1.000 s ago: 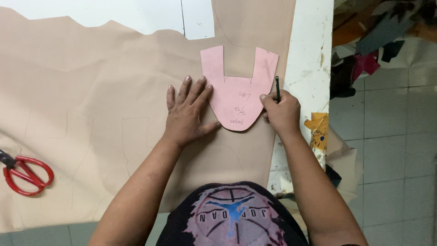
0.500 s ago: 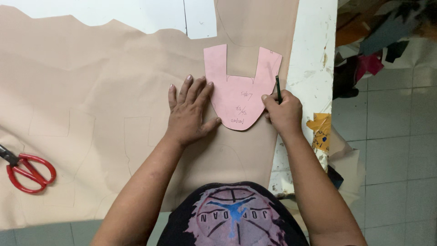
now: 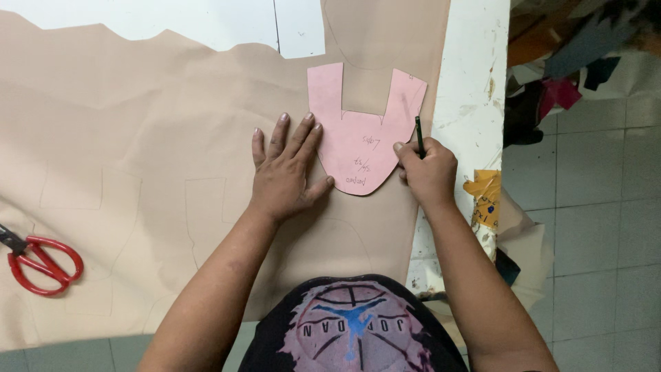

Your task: The person places a pink paper pattern onto a large sheet of beige material and traces its outline with a pencil. They repeat this process multiple times, repositioning the pattern to create several identical traced shapes on the material.

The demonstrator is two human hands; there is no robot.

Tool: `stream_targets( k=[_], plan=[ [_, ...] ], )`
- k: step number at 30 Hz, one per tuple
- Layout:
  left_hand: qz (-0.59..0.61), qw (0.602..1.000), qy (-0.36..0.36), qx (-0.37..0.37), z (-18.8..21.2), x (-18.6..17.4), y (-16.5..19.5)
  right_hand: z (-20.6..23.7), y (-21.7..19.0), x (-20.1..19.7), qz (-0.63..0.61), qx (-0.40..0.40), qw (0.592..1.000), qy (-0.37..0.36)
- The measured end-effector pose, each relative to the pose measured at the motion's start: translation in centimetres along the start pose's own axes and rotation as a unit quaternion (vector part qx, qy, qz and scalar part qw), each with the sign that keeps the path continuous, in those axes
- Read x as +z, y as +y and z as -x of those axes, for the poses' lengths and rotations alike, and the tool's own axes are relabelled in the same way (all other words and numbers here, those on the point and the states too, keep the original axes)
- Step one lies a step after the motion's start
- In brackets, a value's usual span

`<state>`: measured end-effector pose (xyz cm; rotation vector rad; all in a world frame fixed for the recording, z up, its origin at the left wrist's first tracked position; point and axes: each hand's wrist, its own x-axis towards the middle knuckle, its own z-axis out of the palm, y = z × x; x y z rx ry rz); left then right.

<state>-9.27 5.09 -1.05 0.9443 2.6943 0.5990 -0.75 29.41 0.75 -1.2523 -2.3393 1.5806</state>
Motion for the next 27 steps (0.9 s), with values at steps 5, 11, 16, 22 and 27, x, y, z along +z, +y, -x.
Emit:
stream_targets(
  k=[5, 11, 16, 22, 27],
  plan=[
    [0.003, 1.0, 0.001, 0.004, 0.0, 0.0, -0.1, 0.8, 0.5, 0.3, 0.075, -0.055, 0.995, 0.034],
    [0.016, 1.0, 0.016, 0.01, 0.4, 0.1, -0.2, 1.1, 1.8, 0.8, 0.122, -0.165, 0.975, 0.081],
    [0.014, 1.0, 0.018, 0.013, 0.3, 0.0, -0.3, 1.2, 2.4, 0.5, 0.14, -0.199, 0.967, 0.071],
    [0.017, 1.0, -0.002, 0.0, 0.1, -0.2, -0.1, 1.7, 1.9, -1.5, 0.176, -0.205, 0.963, -0.002],
    [0.041, 0.999, -0.004, -0.006, 0.0, -0.5, 0.0, 1.7, 1.9, -1.8, 0.154, -0.226, 0.962, -0.019]
  ],
)
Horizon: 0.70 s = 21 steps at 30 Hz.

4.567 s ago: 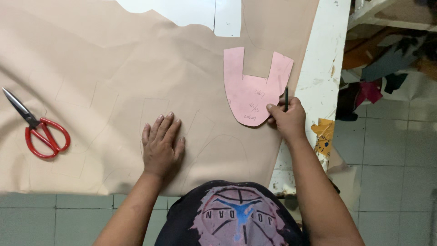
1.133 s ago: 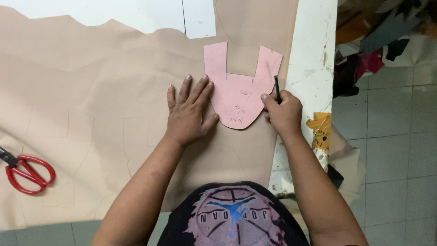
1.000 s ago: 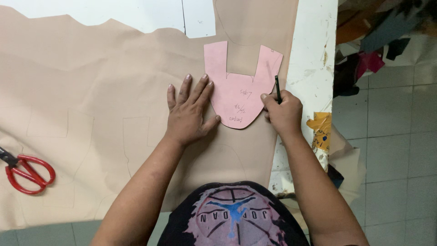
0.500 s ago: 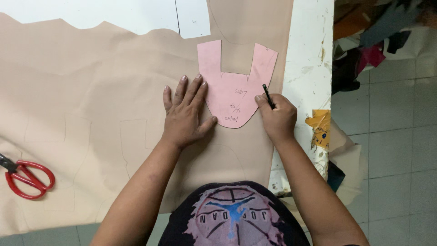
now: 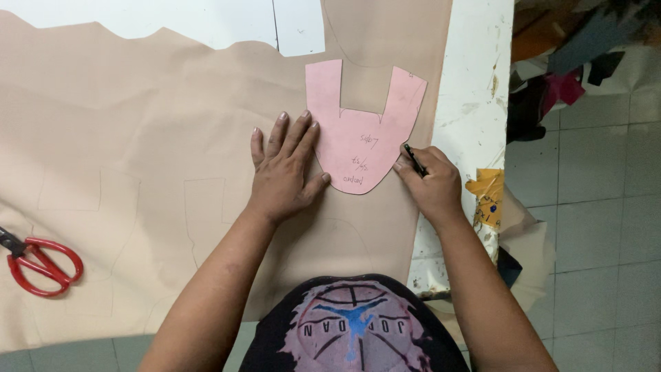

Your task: The person places a pink paper pattern onto a large sheet of beige material and traces its outline with a pencil. They repeat this process multiple times, repositioning the pattern to create several identical traced shapes on the material.

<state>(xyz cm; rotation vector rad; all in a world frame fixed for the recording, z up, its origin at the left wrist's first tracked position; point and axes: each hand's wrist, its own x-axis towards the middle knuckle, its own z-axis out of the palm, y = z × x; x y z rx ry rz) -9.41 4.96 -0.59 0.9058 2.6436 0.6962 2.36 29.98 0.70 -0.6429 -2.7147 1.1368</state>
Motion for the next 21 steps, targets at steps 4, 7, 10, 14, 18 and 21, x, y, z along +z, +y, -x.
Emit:
stream_targets(
  k=[4, 7, 10, 14, 18, 21],
  plan=[
    [-0.004, 1.0, -0.002, 0.004, 0.04, -0.19, -0.08, 0.13, 0.21, 0.23, -0.01, 0.014, 1.0, 0.004],
    [-0.005, 1.0, 0.005, 0.008, 0.13, -0.06, -0.21, 0.24, 0.35, 0.39, 0.005, 0.01, 1.0, 0.013],
    [-0.007, 1.0, 0.016, 0.013, 0.19, 0.19, -0.34, 0.2, 0.5, 0.42, 0.005, -0.019, 1.0, 0.022],
    [-0.013, 0.999, 0.022, 0.021, 0.22, 0.41, -0.51, 0.17, 0.55, 0.38, 0.001, -0.02, 1.0, 0.022],
    [-0.014, 1.0, 0.018, 0.017, 0.17, 0.45, -0.53, 0.29, 0.39, 0.51, 0.013, -0.018, 0.999, 0.032],
    [-0.007, 1.0, 0.017, 0.013, 0.29, 0.42, -0.51, 0.36, 0.25, 0.7, 0.005, 0.013, 1.0, 0.027]
  ],
)
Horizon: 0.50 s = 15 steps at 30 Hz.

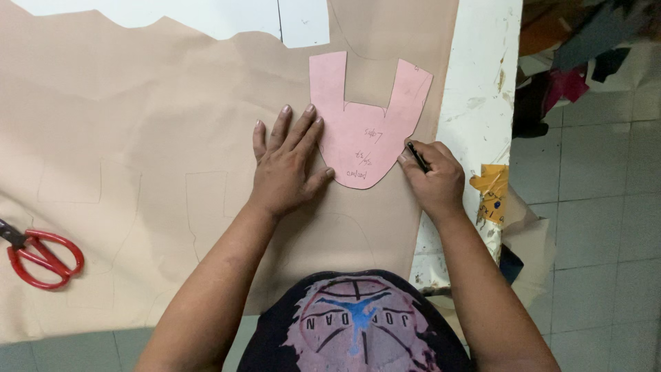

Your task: The person places a pink paper pattern onto a large sheet of beige material and traces its outline with a pencil. They repeat this process multiple times, repositioning the pattern to create several identical traced shapes on the material.

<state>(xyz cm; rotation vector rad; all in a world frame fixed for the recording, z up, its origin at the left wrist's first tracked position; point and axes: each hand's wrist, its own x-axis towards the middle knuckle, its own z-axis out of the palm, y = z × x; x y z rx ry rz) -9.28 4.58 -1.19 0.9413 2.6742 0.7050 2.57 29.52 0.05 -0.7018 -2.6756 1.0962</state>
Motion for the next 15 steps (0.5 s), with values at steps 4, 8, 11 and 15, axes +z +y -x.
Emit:
stream_targets(
  k=[4, 8, 11, 15],
  plan=[
    [0.004, 1.0, 0.003, -0.002, 0.0, 0.0, 0.0, 0.0, -0.1, 0.0, -0.001, -0.016, 1.0, 0.009],
    [0.009, 1.0, 0.013, 0.0, 0.1, 0.0, -0.1, -0.4, -0.3, -0.5, -0.036, -0.019, 0.999, -0.011],
    [0.001, 0.999, 0.034, 0.012, 0.1, 0.1, 0.0, -1.3, -0.6, -1.2, -0.076, 0.157, 0.983, -0.064],
    [-0.006, 0.999, 0.04, 0.011, 0.1, 0.3, 0.1, -4.8, -0.9, -2.1, -0.069, 0.106, 0.992, -0.002]
  ],
)
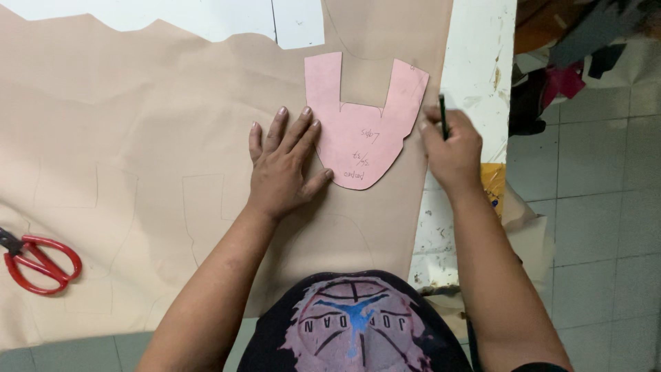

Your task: The person places a pink paper pattern onto a large sheet of beige material and traces its outline with a pencil. They repeat this process multiple times, repositioning the pattern to create several identical traced shapes on the material.

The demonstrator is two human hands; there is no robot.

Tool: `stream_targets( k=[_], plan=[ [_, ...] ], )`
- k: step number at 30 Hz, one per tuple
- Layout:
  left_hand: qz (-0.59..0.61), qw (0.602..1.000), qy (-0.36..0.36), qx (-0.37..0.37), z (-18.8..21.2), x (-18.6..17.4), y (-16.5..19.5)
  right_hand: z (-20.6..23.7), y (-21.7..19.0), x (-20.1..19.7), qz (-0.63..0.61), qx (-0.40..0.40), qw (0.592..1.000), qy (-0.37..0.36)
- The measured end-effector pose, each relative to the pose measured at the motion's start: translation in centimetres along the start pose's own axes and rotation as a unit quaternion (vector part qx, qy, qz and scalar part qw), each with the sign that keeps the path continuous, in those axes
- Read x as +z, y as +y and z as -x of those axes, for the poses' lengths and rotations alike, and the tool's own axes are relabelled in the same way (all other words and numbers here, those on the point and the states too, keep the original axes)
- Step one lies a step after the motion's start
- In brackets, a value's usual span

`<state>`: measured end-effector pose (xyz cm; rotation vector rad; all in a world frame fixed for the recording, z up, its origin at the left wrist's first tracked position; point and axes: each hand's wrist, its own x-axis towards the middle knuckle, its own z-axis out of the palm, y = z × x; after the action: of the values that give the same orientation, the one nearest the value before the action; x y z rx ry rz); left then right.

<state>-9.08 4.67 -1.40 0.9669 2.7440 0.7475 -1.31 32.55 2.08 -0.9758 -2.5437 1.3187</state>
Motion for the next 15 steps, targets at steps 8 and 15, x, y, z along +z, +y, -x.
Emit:
stream_targets(
  k=[8, 15],
  plan=[
    [-0.012, 1.0, 0.007, 0.008, 0.0, -0.1, 0.1, -6.6, -3.5, 0.3, 0.159, -0.148, 0.975, -0.045],
    [0.041, 0.999, 0.008, 0.001, 0.2, 0.5, -0.8, -2.4, -1.2, -5.1, 0.143, 0.173, 0.96, -0.166]
  ],
)
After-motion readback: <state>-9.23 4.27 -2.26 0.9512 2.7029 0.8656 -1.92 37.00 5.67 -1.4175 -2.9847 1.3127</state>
